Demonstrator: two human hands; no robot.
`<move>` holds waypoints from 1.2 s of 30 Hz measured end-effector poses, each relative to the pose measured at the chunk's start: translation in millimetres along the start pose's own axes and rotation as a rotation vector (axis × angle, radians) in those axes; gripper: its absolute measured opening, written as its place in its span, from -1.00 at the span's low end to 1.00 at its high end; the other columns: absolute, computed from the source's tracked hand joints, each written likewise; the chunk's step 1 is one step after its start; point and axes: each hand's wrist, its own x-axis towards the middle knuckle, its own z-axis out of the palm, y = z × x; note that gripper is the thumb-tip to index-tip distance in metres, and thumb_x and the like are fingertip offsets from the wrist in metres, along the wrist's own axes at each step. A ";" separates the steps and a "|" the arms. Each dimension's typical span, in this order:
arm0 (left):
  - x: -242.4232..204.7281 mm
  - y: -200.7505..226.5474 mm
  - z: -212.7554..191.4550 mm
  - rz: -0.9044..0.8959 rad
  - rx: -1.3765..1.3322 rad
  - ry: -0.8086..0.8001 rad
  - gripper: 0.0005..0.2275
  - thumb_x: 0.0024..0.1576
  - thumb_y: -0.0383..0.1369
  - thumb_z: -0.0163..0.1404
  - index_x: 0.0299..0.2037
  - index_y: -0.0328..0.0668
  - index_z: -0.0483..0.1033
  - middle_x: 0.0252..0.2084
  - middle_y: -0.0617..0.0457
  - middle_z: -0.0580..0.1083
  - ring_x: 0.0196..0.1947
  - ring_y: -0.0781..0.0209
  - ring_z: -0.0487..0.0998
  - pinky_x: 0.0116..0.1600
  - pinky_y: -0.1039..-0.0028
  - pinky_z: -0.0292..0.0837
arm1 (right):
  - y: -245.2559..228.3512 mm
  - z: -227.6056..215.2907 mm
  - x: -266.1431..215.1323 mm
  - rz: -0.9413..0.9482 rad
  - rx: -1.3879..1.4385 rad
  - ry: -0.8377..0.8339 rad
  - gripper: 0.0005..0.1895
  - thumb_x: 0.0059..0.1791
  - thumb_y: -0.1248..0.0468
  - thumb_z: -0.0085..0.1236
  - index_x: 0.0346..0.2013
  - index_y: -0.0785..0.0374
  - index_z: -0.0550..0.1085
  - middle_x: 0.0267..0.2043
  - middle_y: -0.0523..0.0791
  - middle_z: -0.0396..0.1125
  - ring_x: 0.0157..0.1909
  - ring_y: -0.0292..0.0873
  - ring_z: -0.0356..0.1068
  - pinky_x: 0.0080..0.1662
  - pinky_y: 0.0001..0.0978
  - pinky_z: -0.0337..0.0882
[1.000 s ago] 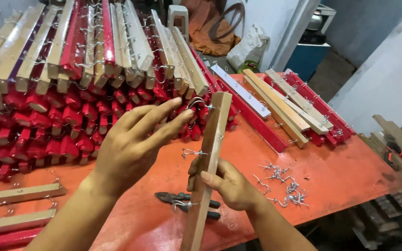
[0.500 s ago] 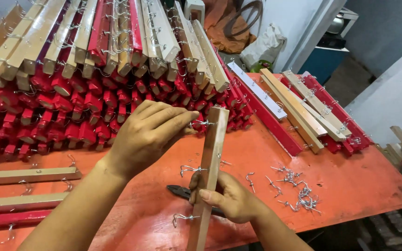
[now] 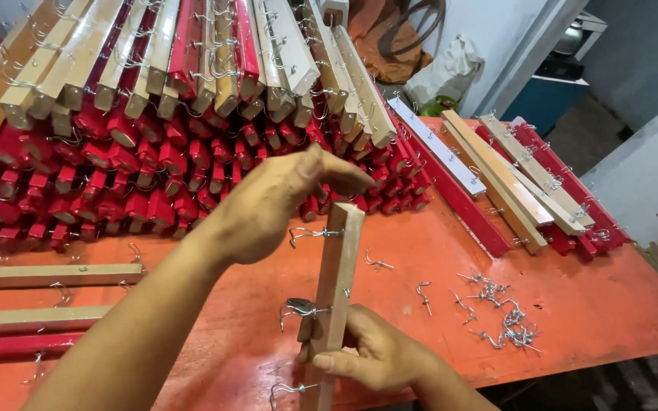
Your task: Assembling coat hangers by inserting metal hooks into wooden and plastic bars and securing them with pliers.
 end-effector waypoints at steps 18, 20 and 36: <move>-6.9 -15.8 5.4 0.095 -0.095 -0.023 -0.53 0.23 -0.04 -0.38 -0.29 -0.27 0.49 -0.33 0.04 0.44 -0.37 0.26 0.39 -0.23 0.46 0.34 | -14.6 3.0 6.2 -0.030 -0.292 -0.009 -0.61 0.06 -0.10 -0.08 -0.16 0.11 0.50 -0.13 -0.19 0.42 -0.12 -0.15 0.44 -0.03 -0.33 0.41; -5.6 -20.6 10.2 0.076 -0.100 0.023 -0.54 0.20 -0.03 -0.39 -0.37 -0.25 0.45 -0.40 0.06 0.41 -0.42 0.27 0.34 -0.29 0.46 0.25 | -14.6 4.6 9.9 0.001 -0.277 -0.001 -0.59 0.04 -0.12 -0.06 -0.15 0.14 0.47 -0.13 -0.17 0.43 -0.11 -0.14 0.47 -0.06 -0.32 0.44; -9.9 -57.3 13.0 0.024 -0.238 0.092 -0.76 0.12 -0.25 -0.01 -0.51 -0.22 0.41 -0.62 0.17 0.26 -0.61 0.39 0.25 -0.49 0.56 0.14 | 37.3 -34.2 -9.5 0.496 -0.968 0.053 -0.35 -0.11 -0.24 0.25 0.09 0.03 0.32 -0.05 -0.06 0.20 -0.08 0.12 0.33 -0.11 0.02 0.37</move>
